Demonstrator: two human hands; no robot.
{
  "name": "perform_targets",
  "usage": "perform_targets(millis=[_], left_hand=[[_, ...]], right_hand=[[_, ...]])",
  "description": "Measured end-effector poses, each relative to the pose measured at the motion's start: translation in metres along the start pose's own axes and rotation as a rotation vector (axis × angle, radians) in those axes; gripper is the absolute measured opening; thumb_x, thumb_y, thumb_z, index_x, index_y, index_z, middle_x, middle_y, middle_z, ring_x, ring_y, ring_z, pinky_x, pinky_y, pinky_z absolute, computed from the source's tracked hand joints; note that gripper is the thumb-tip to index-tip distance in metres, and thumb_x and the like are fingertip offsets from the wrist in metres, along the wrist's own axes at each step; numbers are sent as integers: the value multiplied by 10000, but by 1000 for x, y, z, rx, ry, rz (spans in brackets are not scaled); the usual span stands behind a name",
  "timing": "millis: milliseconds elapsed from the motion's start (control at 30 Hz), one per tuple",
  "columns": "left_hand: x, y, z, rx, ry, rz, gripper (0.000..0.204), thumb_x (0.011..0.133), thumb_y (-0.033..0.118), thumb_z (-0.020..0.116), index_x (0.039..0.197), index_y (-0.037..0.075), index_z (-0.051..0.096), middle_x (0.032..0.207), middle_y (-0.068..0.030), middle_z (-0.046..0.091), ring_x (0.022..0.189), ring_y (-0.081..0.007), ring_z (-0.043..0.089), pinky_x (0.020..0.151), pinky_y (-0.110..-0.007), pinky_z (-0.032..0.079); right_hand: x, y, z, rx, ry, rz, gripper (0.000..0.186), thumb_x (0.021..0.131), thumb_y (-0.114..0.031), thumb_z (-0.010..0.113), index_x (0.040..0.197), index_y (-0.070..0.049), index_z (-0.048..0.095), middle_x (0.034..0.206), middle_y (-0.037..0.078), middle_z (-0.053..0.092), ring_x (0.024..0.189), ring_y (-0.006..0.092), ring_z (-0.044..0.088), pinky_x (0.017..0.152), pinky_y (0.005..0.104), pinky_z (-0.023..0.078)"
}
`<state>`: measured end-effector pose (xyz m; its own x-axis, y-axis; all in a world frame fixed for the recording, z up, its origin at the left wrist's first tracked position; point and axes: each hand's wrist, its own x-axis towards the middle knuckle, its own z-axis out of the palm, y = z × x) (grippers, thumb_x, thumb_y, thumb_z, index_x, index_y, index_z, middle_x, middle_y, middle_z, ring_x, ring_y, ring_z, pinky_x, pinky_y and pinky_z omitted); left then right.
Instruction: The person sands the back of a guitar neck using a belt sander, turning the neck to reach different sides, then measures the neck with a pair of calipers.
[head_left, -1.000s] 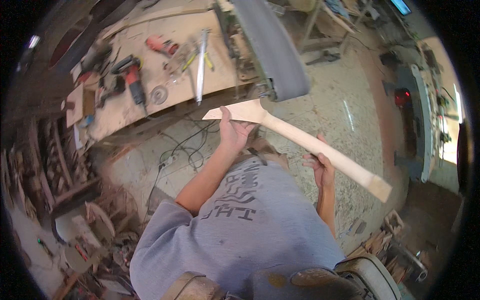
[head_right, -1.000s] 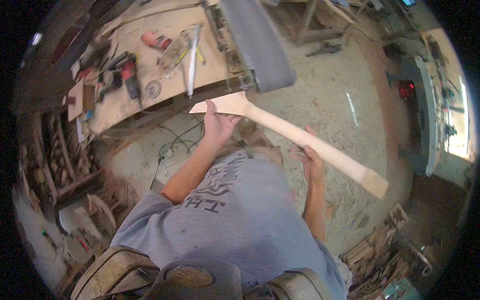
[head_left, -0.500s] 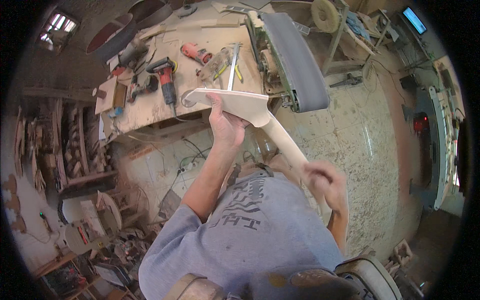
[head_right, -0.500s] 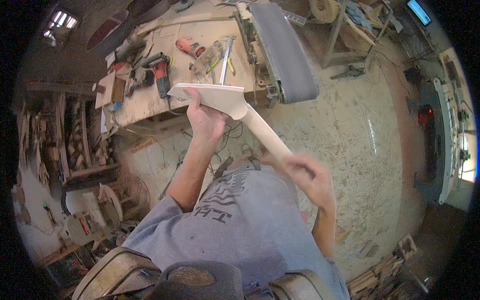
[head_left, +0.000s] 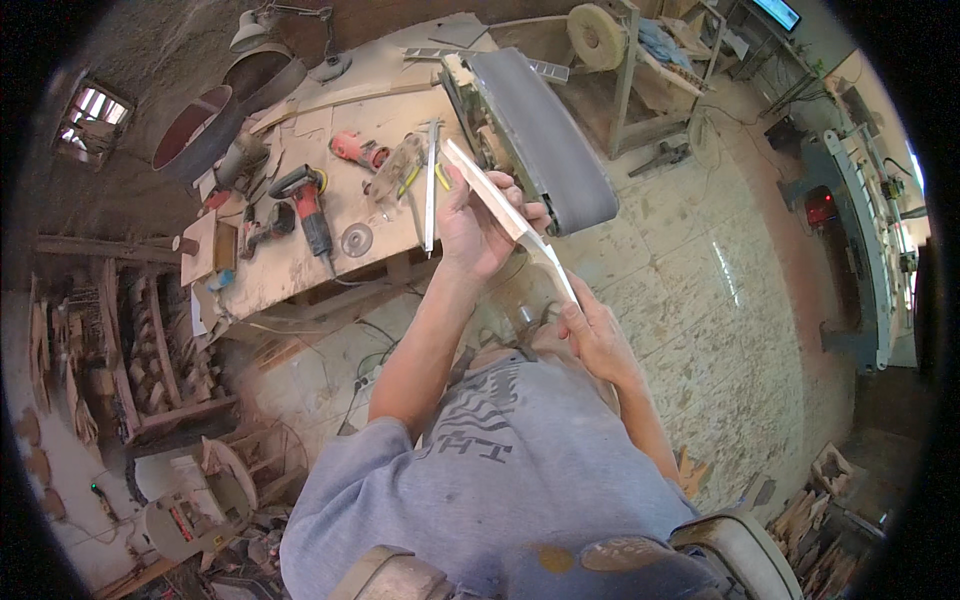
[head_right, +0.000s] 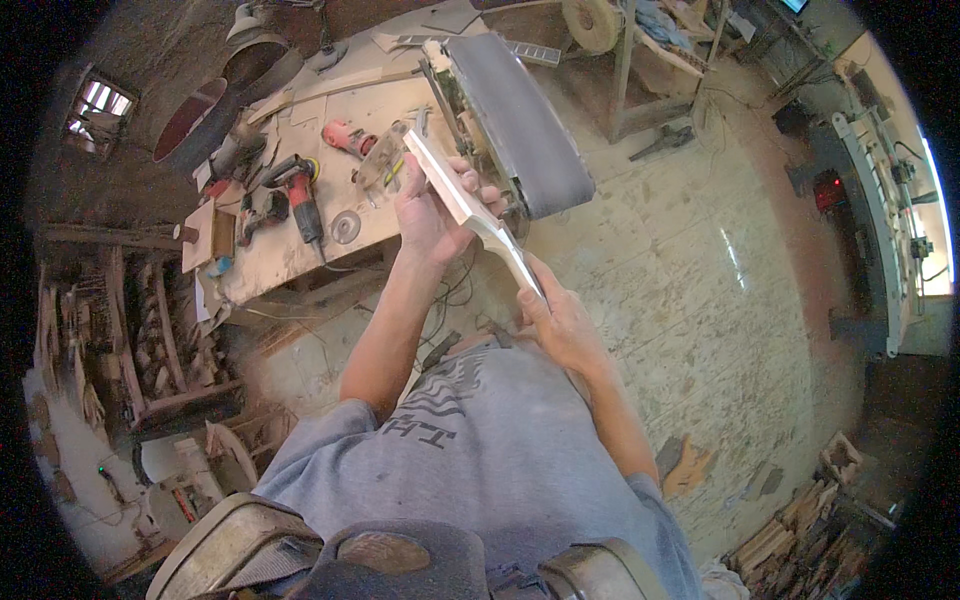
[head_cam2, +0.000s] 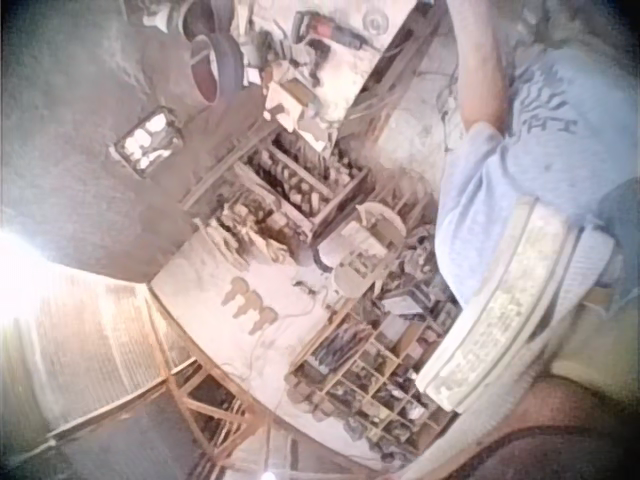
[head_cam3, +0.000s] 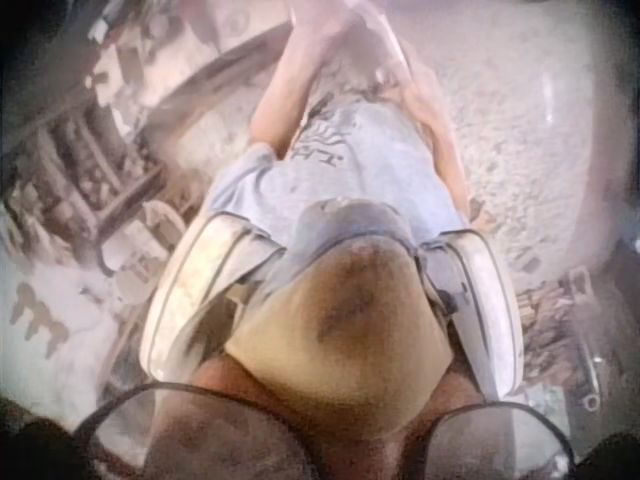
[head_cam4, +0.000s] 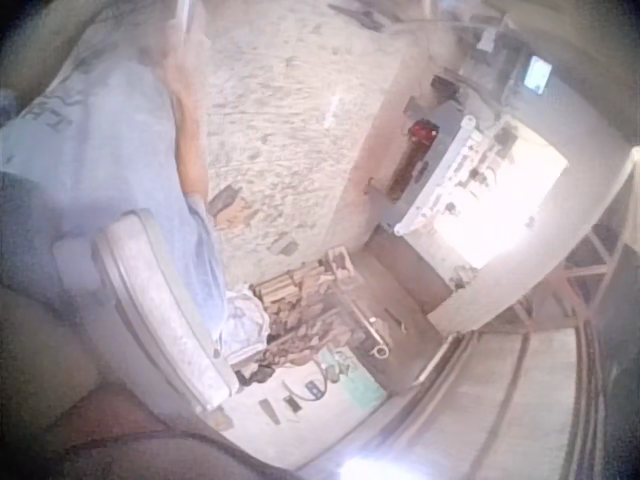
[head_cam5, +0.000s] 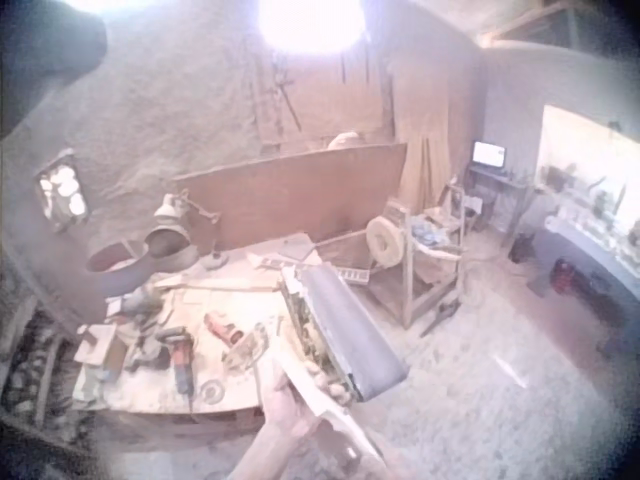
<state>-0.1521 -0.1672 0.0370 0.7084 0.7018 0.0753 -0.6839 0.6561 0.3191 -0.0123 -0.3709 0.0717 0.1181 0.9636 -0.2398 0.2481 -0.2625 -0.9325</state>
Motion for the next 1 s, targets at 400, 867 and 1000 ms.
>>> perform_targets(millis=[400, 867, 1000], left_hand=[[56, 1, 35, 980, 340, 456, 385, 1078, 314, 579, 1253, -26, 627, 1180, -138, 693, 1107, -216, 651, 1016, -359, 486], [214, -22, -7, 2129, -32, 620, 358, 921, 347, 747, 844, -1, 767, 885, -162, 693, 864, -344, 668, 776, -447, 529], [248, -20, -21, 2207, 104, 507, 408, 911, 391, 753, 826, -8, 766, 847, -195, 685, 865, -368, 673, 775, -486, 527]], right_hand=[[44, 35, -98, -490, 296, -267, 643, 1058, -477, 544, 1604, -161, 420, 951, 187, 720, 829, 350, 703, 745, 440, 538], [206, 81, -232, -1014, 167, -549, 692, 964, -460, 690, 1574, -238, 451, 973, 173, 718, 816, 385, 706, 684, 481, 548], [237, 71, -242, -998, 107, -629, 688, 961, -461, 692, 1563, -221, 462, 973, 171, 718, 828, 385, 709, 691, 476, 556]])
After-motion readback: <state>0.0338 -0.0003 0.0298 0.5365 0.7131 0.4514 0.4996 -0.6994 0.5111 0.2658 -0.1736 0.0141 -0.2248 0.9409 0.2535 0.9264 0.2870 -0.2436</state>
